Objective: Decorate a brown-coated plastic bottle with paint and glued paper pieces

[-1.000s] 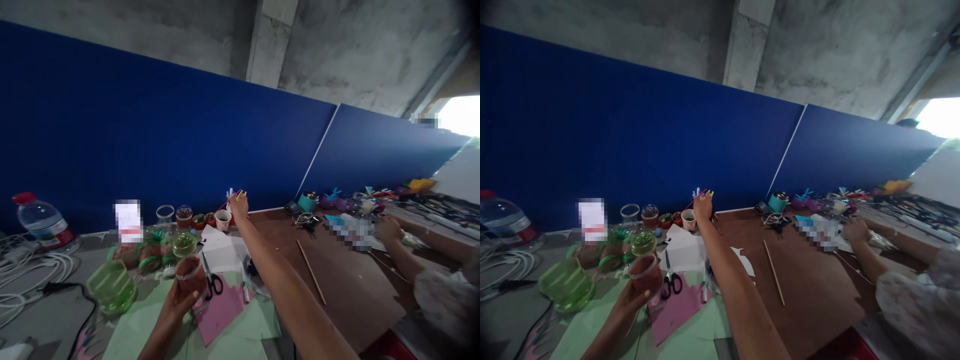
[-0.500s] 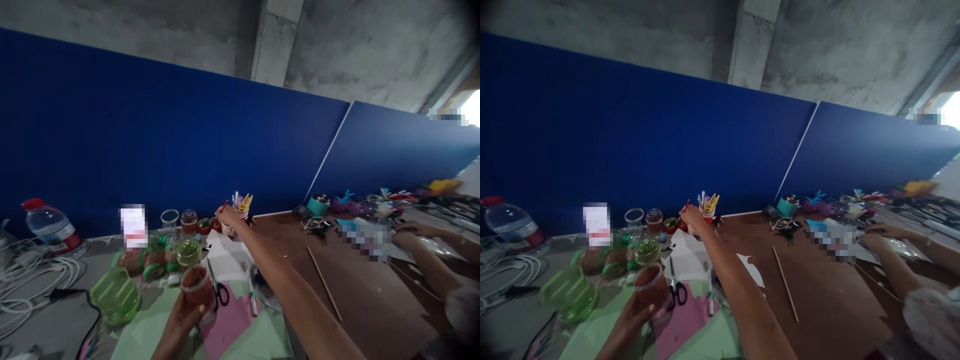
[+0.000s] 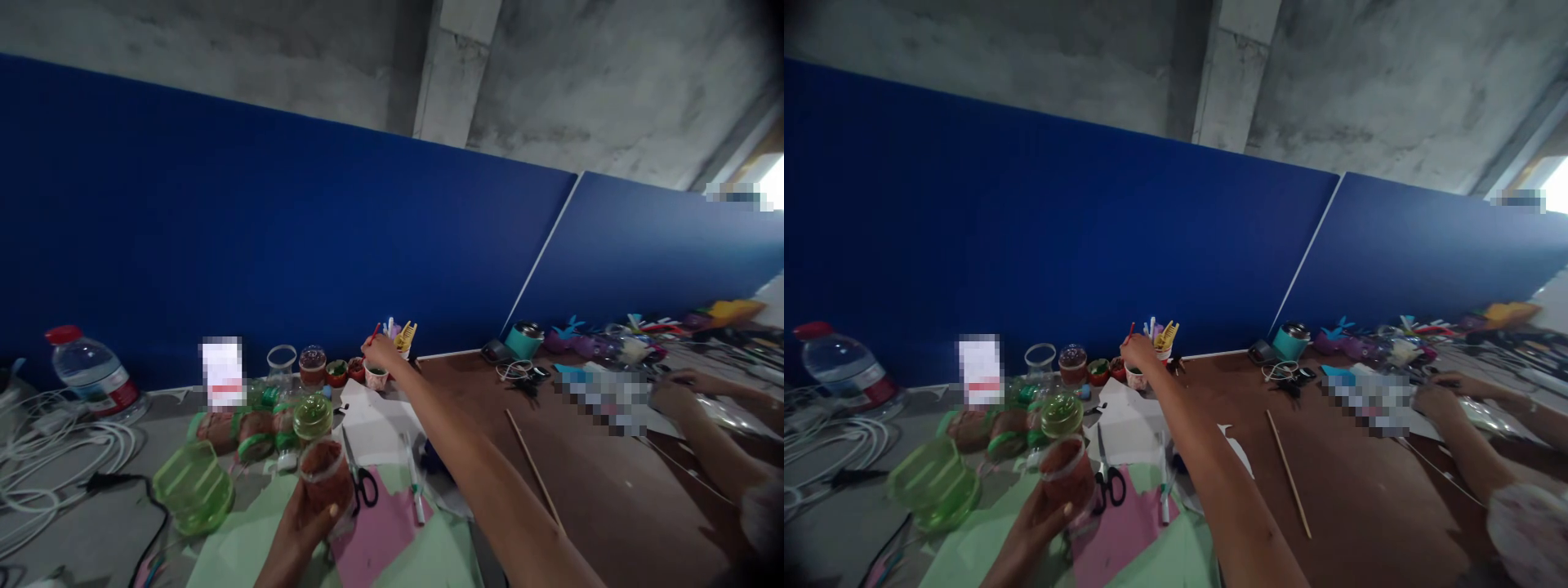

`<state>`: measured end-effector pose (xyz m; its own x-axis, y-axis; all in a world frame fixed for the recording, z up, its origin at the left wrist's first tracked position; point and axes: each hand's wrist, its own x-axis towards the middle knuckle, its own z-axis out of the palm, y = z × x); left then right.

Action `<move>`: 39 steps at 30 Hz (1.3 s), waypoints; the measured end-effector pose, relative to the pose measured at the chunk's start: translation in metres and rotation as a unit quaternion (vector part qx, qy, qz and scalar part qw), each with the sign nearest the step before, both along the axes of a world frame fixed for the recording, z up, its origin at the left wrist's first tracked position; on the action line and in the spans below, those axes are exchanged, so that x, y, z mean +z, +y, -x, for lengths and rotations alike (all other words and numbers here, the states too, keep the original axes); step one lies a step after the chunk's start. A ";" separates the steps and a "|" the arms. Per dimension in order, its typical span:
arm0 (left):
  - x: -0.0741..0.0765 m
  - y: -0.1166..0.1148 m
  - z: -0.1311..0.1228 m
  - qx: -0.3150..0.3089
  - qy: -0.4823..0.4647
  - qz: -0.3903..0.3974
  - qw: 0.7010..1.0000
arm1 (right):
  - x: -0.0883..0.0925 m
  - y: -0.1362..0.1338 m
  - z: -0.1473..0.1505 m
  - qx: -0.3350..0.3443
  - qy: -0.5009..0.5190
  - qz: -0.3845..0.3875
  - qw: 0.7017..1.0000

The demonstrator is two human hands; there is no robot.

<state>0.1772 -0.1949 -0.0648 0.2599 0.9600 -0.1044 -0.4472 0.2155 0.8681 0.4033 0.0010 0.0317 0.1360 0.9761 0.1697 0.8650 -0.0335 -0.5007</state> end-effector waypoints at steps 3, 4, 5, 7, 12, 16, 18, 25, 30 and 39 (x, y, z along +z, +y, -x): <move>0.003 -0.001 0.001 0.003 0.007 0.003 1.000 | 0.003 -0.003 -0.007 -0.033 0.110 -0.025 0.993; 0.003 -0.001 0.001 0.005 0.009 0.005 1.000 | 0.004 -0.005 -0.010 -0.043 0.146 -0.034 0.988; 0.003 -0.001 0.001 0.006 0.011 0.005 1.000 | 0.005 -0.008 -0.014 -0.052 0.183 -0.043 0.981; 0.004 -0.002 0.000 0.003 0.012 -0.001 1.000 | 0.004 -0.017 -0.022 -0.066 0.258 -0.062 0.962; 0.007 -0.003 0.003 -0.012 0.031 -0.009 0.999 | -0.004 -0.056 -0.040 -0.079 0.427 -0.110 0.894; 0.008 -0.004 0.006 -0.035 0.072 -0.012 0.997 | -0.013 -0.088 -0.048 -0.076 0.512 -0.132 0.846; 0.008 -0.004 0.006 -0.021 0.080 -0.018 0.996 | -0.017 -0.099 -0.049 -0.078 0.532 -0.141 0.831; 0.000 -0.001 0.003 -0.011 0.080 -0.021 0.997 | -0.017 -0.086 -0.036 -0.099 0.476 -0.173 0.856; -0.002 0.001 0.008 -0.009 0.058 -0.028 0.998 | -0.010 -0.061 -0.021 -0.114 0.344 -0.178 0.915; 0.001 -0.002 0.000 -0.011 0.026 -0.010 1.000 | 0.024 -0.070 -0.041 -0.133 0.101 -0.144 0.975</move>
<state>0.1769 -0.1971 -0.0639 0.2750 0.9563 -0.0993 -0.3975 0.2072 0.8939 0.4441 -0.0694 0.0561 0.4370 0.8176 0.3749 0.7277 -0.0764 -0.6816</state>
